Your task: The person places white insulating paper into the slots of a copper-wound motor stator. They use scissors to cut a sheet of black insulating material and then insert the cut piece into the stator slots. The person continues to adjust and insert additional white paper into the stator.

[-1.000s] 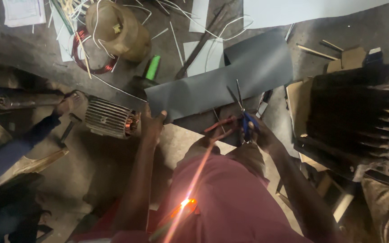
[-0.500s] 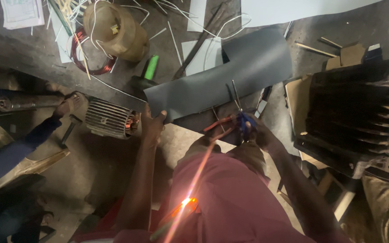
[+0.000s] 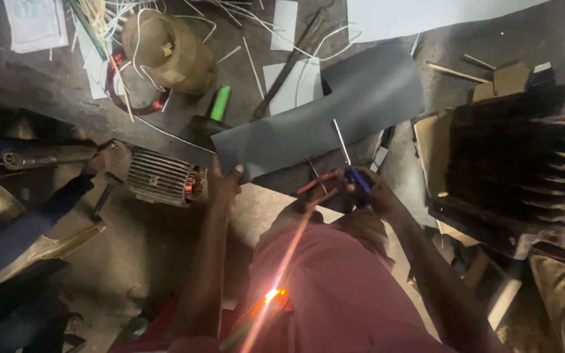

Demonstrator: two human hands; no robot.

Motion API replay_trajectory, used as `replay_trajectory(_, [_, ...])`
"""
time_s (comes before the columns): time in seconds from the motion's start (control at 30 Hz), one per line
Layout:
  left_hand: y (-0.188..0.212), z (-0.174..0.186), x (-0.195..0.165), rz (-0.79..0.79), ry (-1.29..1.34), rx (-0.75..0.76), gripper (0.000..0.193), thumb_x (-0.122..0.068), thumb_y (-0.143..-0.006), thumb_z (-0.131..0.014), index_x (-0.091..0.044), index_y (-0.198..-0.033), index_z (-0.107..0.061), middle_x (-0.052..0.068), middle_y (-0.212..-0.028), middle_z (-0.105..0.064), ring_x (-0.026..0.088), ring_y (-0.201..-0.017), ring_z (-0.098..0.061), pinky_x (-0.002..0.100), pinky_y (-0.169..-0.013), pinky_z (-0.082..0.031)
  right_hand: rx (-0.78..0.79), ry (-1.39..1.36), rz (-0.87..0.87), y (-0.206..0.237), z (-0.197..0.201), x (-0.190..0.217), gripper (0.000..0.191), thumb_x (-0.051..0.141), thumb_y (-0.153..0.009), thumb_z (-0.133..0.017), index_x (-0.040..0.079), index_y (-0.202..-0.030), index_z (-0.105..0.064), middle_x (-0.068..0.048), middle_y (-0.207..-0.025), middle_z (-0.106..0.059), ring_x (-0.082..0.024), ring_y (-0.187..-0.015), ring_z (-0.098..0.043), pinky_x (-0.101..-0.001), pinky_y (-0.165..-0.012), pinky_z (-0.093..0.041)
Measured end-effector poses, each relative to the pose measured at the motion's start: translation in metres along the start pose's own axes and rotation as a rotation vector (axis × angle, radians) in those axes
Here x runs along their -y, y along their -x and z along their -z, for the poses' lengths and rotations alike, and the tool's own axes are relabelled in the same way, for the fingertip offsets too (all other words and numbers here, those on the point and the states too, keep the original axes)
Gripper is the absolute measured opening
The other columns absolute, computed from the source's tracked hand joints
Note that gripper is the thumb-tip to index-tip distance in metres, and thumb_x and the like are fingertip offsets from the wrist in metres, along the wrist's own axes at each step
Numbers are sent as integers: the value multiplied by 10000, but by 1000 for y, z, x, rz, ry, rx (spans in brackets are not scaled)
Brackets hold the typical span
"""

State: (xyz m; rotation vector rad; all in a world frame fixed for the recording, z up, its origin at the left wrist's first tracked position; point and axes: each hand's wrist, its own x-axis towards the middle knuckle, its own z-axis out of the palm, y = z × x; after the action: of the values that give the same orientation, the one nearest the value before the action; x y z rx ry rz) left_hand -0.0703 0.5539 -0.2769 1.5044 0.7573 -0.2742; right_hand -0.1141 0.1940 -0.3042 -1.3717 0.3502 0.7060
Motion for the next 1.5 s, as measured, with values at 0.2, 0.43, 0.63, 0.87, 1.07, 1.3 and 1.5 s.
replay_trajectory(0.2, [1,3,1,-28,-15,53,625,-18,-897,-693,-74,-1482,-480,82,-1017,-628,80,-544,-473,234,-380,-348,-29,-221,-119,-6,-3,5,467,286,-933,-619,123,-1367,-567,-5,-1074,-725,-77,-806,-691,-233,-603,-517])
replay_trajectory(0.43, [6,5,10,-29,45,96,595,36,-860,-658,-87,-1419,-494,63,-1126,-666,99,-747,-658,258,-535,-555,24,-1,115,-28,-6,18,478,362,-981,-645,78,-1357,-566,-35,-976,-620,-131,-811,-621,-287,-686,-538])
replay_trajectory(0.63, [8,7,17,-82,-16,141,488,41,-870,-640,-26,-1344,-542,105,-1081,-678,215,-833,-708,316,-596,-598,124,-243,49,-41,-4,19,502,305,-969,-666,85,-1399,-532,-29,-1041,-640,-109,-909,-649,-272,-774,-543])
replay_trajectory(0.87, [4,11,15,-245,-205,-11,459,58,-881,-665,10,-1328,-570,104,-1131,-697,191,-939,-709,301,-705,-637,-29,-15,121,-44,-10,16,497,236,-910,-744,59,-1345,-584,-29,-986,-663,-133,-769,-639,-285,-619,-524])
replay_trajectory(1.07, [4,19,4,-172,-144,74,428,67,-865,-660,-4,-1282,-591,92,-1061,-685,171,-893,-688,303,-705,-614,42,-118,-2,-45,-7,31,448,349,-949,-682,122,-1319,-570,-20,-868,-639,-107,-667,-644,-267,-550,-528])
replay_trajectory(1.3, [6,20,3,-269,-173,93,424,18,-892,-682,4,-1308,-604,72,-1069,-693,170,-927,-670,294,-753,-574,-137,1,92,-59,-18,29,460,268,-918,-785,23,-1250,-582,-55,-893,-630,-127,-682,-609,-323,-567,-535])
replay_trajectory(1.5, [-12,28,-2,114,-176,-93,679,-138,-920,-768,-108,-1480,-385,68,-1123,-641,205,-817,-654,319,-593,-507,-199,33,263,-37,-5,26,598,300,-850,-790,83,-1355,-556,-40,-993,-633,-130,-817,-653,-306,-684,-572])
